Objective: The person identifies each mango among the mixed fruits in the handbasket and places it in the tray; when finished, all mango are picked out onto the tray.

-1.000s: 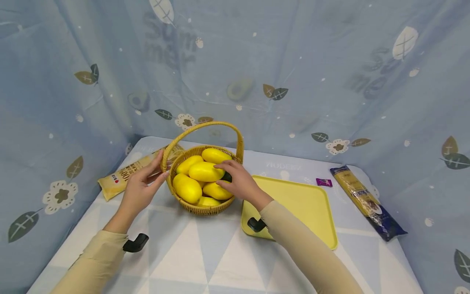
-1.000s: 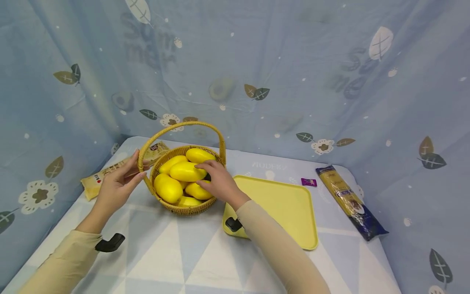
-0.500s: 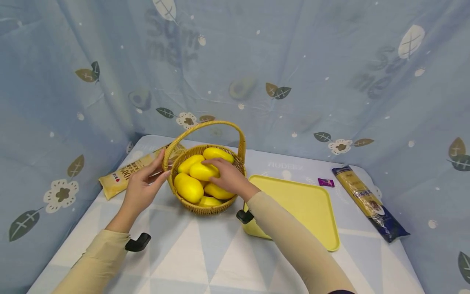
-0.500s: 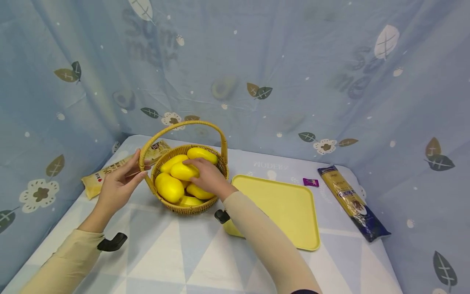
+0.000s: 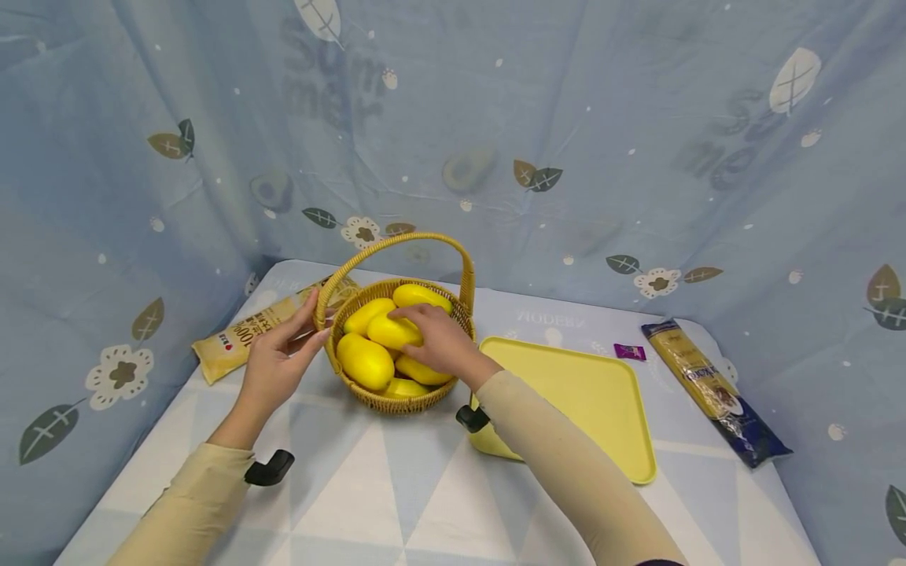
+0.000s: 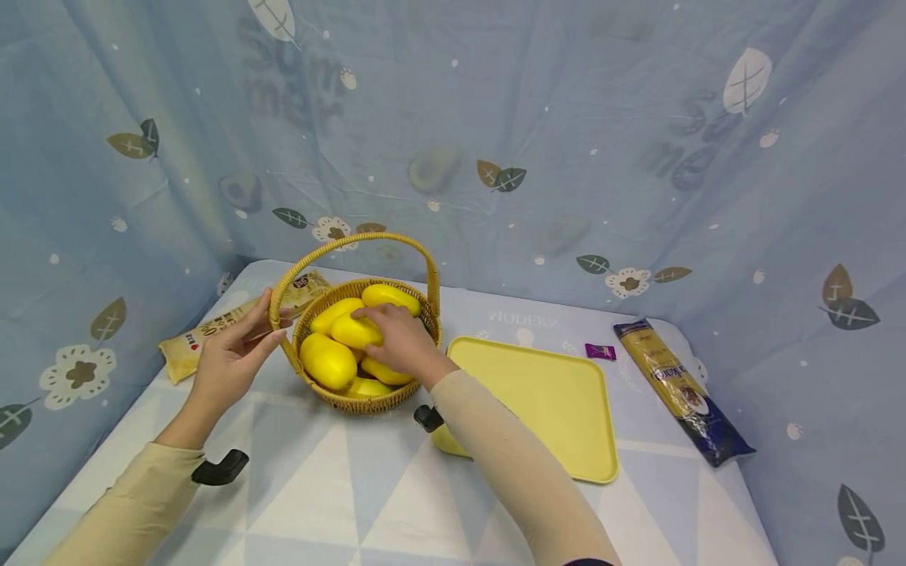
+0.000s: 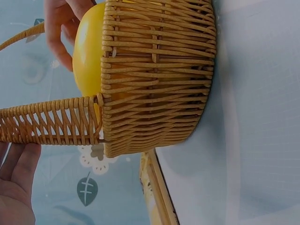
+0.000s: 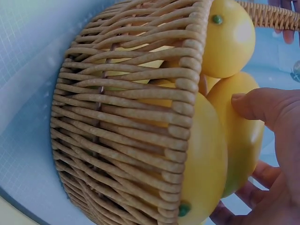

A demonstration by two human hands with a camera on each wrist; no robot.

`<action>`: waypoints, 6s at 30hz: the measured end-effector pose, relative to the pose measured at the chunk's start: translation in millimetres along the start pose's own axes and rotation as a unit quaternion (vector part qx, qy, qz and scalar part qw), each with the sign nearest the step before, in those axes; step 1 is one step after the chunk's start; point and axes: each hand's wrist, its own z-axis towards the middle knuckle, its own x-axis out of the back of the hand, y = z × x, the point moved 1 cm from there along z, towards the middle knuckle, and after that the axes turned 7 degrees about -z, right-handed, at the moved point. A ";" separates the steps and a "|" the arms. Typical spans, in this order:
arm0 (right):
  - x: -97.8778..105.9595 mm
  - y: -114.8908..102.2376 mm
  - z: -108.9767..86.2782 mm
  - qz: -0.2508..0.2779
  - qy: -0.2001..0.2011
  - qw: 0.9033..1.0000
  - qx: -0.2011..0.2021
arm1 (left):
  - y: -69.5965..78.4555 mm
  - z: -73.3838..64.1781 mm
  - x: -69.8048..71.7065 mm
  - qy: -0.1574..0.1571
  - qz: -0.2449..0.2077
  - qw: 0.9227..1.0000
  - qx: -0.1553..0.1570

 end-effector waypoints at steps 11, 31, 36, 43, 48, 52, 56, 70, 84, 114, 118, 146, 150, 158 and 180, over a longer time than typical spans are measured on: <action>11.1 -0.3 -15.9 -0.015 0.028 0.999 -0.004 | -13.4 -0.4 1.4 0.004 0.009 1.000 0.016; 33.2 36.8 -86.5 0.055 0.099 0.993 -0.042 | -35.5 -2.1 3.8 0.003 0.003 1.000 0.018; 35.7 54.8 -106.9 0.062 0.111 0.990 -0.063 | -30.7 -1.5 3.0 0.004 0.008 1.000 0.021; 35.9 79.2 -129.9 0.072 0.121 0.984 -0.108 | -5.1 0.4 0.5 -0.001 0.003 1.000 0.017; 28.2 96.5 -136.2 0.077 0.121 0.982 -0.125 | -0.7 0.8 1.3 -0.002 -0.006 1.000 0.019; 14.9 109.7 -135.6 0.083 0.111 0.979 -0.150 | -0.3 0.9 1.0 -0.001 -0.008 1.000 0.025; -0.6 119.8 -133.4 0.090 0.096 0.975 -0.179 | 0.1 1.1 0.0 -0.001 -0.007 1.000 0.028; -26.2 126.3 -122.0 0.056 0.101 0.973 -0.200 | -1.1 1.4 0.5 -0.003 -0.009 0.999 0.034; -23.5 122.3 -123.5 0.050 0.089 0.974 -0.202 | 2.3 1.7 0.0 0.000 -0.006 1.000 0.030; -18.4 124.7 -130.9 0.062 0.094 0.971 -0.209 | -35.2 -3.5 2.7 0.005 0.006 0.999 0.044; -16.9 124.6 -131.1 0.068 0.100 0.971 -0.207 | -36.5 -3.9 2.8 0.004 0.006 0.999 0.039; 5.3 48.6 -95.5 0.119 0.092 0.986 -0.076 | -37.2 -2.8 2.6 0.007 0.000 0.999 0.032; 3.4 37.2 -84.0 0.102 0.062 0.991 -0.056 | -37.0 -2.5 2.5 0.007 0.006 0.999 0.033; 0.9 25.1 -68.0 0.064 0.048 0.996 -0.049 | -35.5 -2.0 3.1 0.007 0.002 0.999 0.035; -9.3 9.1 -45.8 0.002 -0.010 0.998 -0.060 | -38.6 -3.6 3.8 0.007 0.002 0.999 0.035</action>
